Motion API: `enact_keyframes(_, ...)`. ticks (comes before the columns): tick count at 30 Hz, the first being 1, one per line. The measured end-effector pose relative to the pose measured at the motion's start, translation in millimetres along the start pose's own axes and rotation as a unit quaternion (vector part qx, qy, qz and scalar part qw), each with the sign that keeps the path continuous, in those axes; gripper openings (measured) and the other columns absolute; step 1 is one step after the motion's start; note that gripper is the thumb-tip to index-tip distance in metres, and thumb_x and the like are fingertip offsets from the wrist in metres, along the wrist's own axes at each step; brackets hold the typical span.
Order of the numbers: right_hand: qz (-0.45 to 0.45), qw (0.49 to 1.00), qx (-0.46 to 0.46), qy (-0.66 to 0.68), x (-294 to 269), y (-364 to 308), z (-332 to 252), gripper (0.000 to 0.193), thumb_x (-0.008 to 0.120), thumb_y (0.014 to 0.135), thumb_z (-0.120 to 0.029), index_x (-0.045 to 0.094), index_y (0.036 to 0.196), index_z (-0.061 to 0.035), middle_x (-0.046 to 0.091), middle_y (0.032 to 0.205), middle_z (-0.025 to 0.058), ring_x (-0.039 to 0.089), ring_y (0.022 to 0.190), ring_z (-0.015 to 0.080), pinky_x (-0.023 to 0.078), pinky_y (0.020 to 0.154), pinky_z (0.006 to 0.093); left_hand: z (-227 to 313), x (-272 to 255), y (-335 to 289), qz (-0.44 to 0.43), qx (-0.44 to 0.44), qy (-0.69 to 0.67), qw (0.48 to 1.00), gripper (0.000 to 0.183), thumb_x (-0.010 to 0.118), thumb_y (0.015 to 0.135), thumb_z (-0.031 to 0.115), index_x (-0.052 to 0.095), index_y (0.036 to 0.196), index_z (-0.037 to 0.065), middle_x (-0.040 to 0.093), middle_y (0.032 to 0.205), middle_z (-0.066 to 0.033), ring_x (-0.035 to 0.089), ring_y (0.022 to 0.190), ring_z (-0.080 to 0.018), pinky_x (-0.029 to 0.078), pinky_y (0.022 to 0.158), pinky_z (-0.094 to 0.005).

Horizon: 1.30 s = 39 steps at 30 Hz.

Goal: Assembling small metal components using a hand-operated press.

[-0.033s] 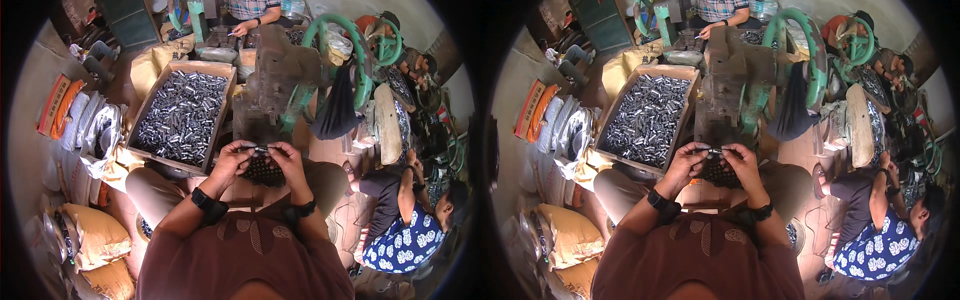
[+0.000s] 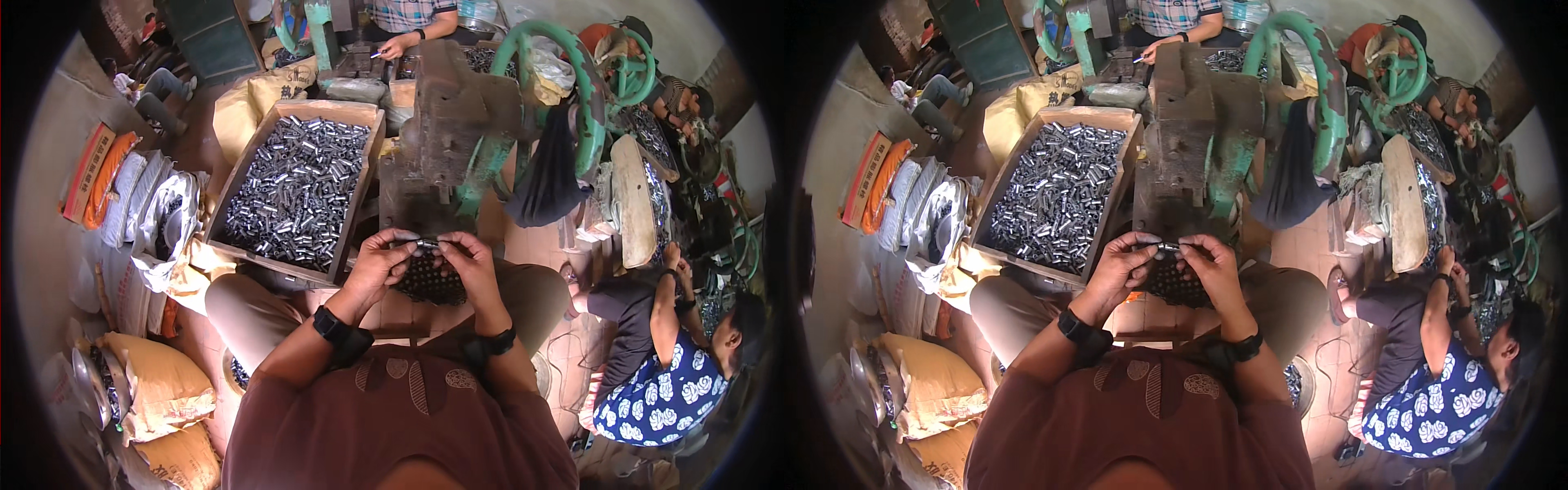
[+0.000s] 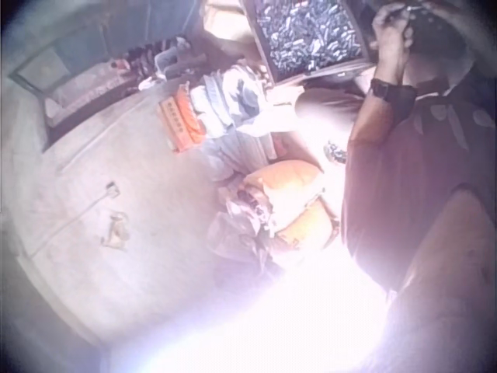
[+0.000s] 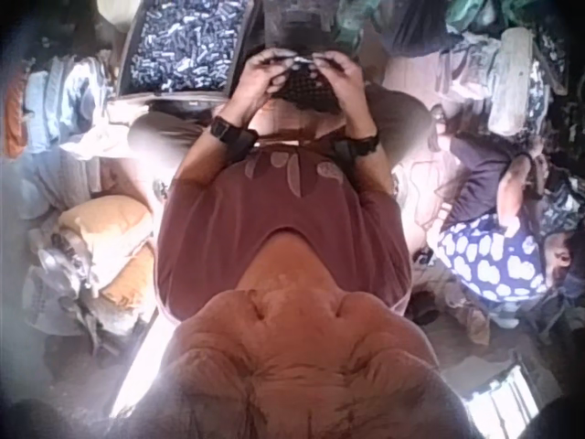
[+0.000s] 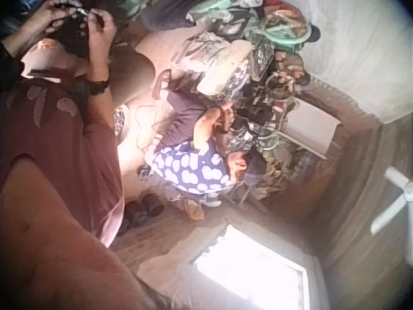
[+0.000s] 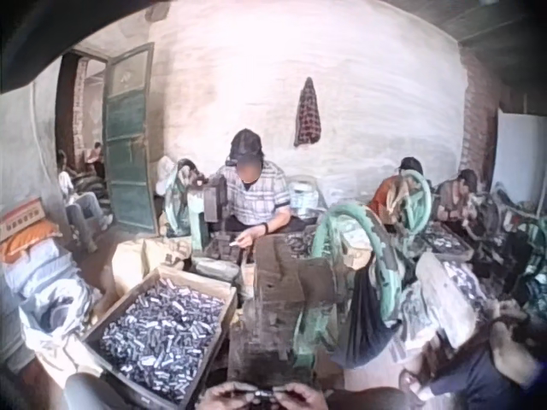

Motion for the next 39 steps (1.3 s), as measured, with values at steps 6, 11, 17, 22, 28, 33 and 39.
enact_keyframes(6,0.007,0.999,-0.044,-0.002,-6.5,-8.3,-2.1,0.015,0.057,0.085,-0.009,0.058,0.097,-0.0002,0.060,0.078,0.0027,0.056,0.065,0.0073,0.045,0.052,0.0194,0.2,13.9,-1.9,-0.002,0.032,0.077,0.997,0.014,0.055,0.084,0.000,0.057,0.097,0.002,0.058,0.073,-0.0044,0.033,0.042,-0.0019,0.022,0.036,-0.0158)
enact_keyframes(11,0.010,0.996,-0.064,-0.061,-4.3,-9.1,-6.6,0.015,0.058,0.085,-0.009,0.058,0.097,0.0000,0.060,0.076,0.0024,0.056,0.064,0.0069,0.044,0.051,0.0191,0.4,12.3,-1.0,0.024,0.079,0.229,0.970,0.012,0.057,0.083,-0.001,0.057,0.094,0.001,0.057,0.072,-0.0020,0.036,0.045,-0.0006,0.025,0.038,-0.0155)
enact_keyframes(17,-0.050,0.997,0.046,0.025,-5.8,-8.0,-8.8,0.014,0.058,0.085,-0.011,0.059,0.094,-0.0011,0.059,0.074,0.0027,0.055,0.061,0.0073,0.045,0.052,0.0206,10.2,8.8,-4.0,-0.092,0.035,0.195,0.976,0.012,0.062,0.079,-0.001,0.057,0.089,0.004,0.054,0.070,0.0012,0.039,0.050,0.0000,0.027,0.041,-0.0153)
enact_keyframes(22,-0.133,0.988,0.071,0.011,4.6,-4.4,-7.1,0.016,0.058,0.085,-0.014,0.059,0.094,-0.0016,0.060,0.074,0.0030,0.056,0.061,0.0079,0.045,0.052,0.0207,-3.4,4.6,2.8,-0.172,-0.063,0.008,0.983,0.008,0.060,0.080,0.001,0.055,0.086,0.004,0.045,0.060,0.0043,0.030,0.040,-0.0002,0.018,0.035,-0.0180)
enact_keyframes(28,0.257,0.808,-0.342,-0.405,4.8,-38.2,-98.8,0.024,0.056,0.085,-0.009,0.057,0.105,0.0049,0.062,0.092,0.0081,0.057,0.079,0.0159,0.045,0.072,0.0263,7.4,-53.8,39.3,0.085,-0.030,0.119,0.989,0.011,0.062,0.079,0.003,0.055,0.088,0.004,0.042,0.051,0.0044,0.028,0.037,-0.0027,0.018,0.034,-0.0196)
enact_keyframes(33,0.423,0.696,-0.436,-0.383,-37.3,-27.2,-146.0,0.050,0.061,0.082,-0.008,0.040,0.125,0.0047,0.043,0.126,0.0191,0.042,0.114,0.0228,0.032,0.097,0.0327,12.7,-93.3,97.2,0.196,0.025,0.069,0.978,0.013,0.059,0.079,0.004,0.055,0.091,0.000,0.055,0.065,-0.0018,0.036,0.043,-0.0052,0.023,0.035,-0.0188)
enact_keyframes(39,0.393,0.817,-0.359,-0.222,-69.4,9.6,-120.0,0.045,0.069,0.077,-0.011,0.049,0.115,0.0047,0.055,0.109,0.0101,0.052,0.095,0.0180,0.039,0.087,0.0292,17.6,-85.1,131.5,0.175,0.026,0.005,0.984,0.012,0.055,0.080,0.003,0.056,0.091,-0.001,0.057,0.071,-0.0039,0.039,0.048,-0.0055,0.025,0.037,-0.0183)
Point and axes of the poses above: each hand's wrist, its own y-axis towards the middle knuckle, its own x-axis out of the palm, z = x × y, the point moved 4 cm from there along y, towards the middle knuckle
